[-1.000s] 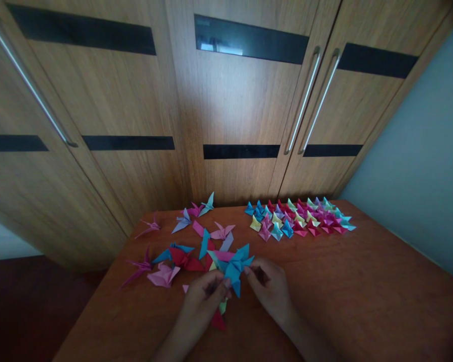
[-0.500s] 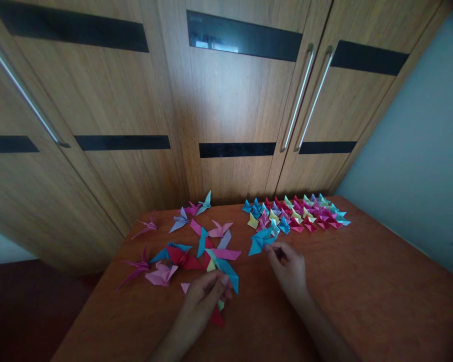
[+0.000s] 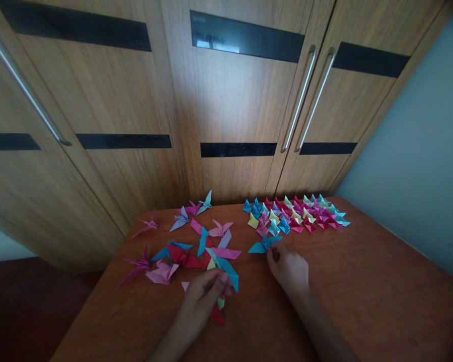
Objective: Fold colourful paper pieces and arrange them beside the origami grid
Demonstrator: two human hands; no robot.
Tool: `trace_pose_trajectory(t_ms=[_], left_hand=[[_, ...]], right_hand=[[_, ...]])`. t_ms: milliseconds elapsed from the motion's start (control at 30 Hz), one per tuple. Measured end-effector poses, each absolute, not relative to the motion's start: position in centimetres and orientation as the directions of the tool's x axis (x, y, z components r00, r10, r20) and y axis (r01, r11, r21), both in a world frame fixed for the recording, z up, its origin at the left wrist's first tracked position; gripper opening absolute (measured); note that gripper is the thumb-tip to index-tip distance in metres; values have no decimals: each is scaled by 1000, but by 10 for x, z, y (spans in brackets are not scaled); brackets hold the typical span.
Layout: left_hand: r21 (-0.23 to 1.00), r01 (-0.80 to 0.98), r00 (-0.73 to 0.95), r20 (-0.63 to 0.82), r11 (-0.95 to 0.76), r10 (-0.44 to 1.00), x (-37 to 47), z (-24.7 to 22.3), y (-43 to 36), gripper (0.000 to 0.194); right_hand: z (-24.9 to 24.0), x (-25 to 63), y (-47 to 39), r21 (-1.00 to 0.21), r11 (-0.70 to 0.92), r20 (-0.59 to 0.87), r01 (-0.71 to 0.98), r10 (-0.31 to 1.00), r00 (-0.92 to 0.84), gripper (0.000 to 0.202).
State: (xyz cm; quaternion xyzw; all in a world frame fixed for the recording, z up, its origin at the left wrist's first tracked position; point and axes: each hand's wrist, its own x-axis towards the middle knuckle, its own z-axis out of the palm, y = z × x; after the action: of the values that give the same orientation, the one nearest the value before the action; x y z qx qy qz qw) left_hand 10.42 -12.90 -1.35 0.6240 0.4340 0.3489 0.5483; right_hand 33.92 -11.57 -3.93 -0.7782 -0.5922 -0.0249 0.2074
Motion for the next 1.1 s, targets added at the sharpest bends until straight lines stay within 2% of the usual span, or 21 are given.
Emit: trace_pose_trajectory(t_ms=[233, 433, 733, 1100], left_hand=[[996, 91, 373, -57, 24, 926, 104, -16, -129, 34], [996, -16, 339, -73, 84, 938, 103, -25, -123, 37], [998, 11, 347, -66, 67, 936, 105, -24, -125, 36], [998, 10, 353, -64, 65, 933, 105, -23, -126, 35]], right_hand=[[-39, 351, -113, -239, -342, 237, 909, 887, 396, 16], [-43, 351, -110, -204, -358, 201, 911, 895, 397, 19], [-42, 350, -105, -141, -367, 232, 919, 891, 391, 21], [-41, 351, -105, -153, -382, 224, 911, 885, 409, 21]])
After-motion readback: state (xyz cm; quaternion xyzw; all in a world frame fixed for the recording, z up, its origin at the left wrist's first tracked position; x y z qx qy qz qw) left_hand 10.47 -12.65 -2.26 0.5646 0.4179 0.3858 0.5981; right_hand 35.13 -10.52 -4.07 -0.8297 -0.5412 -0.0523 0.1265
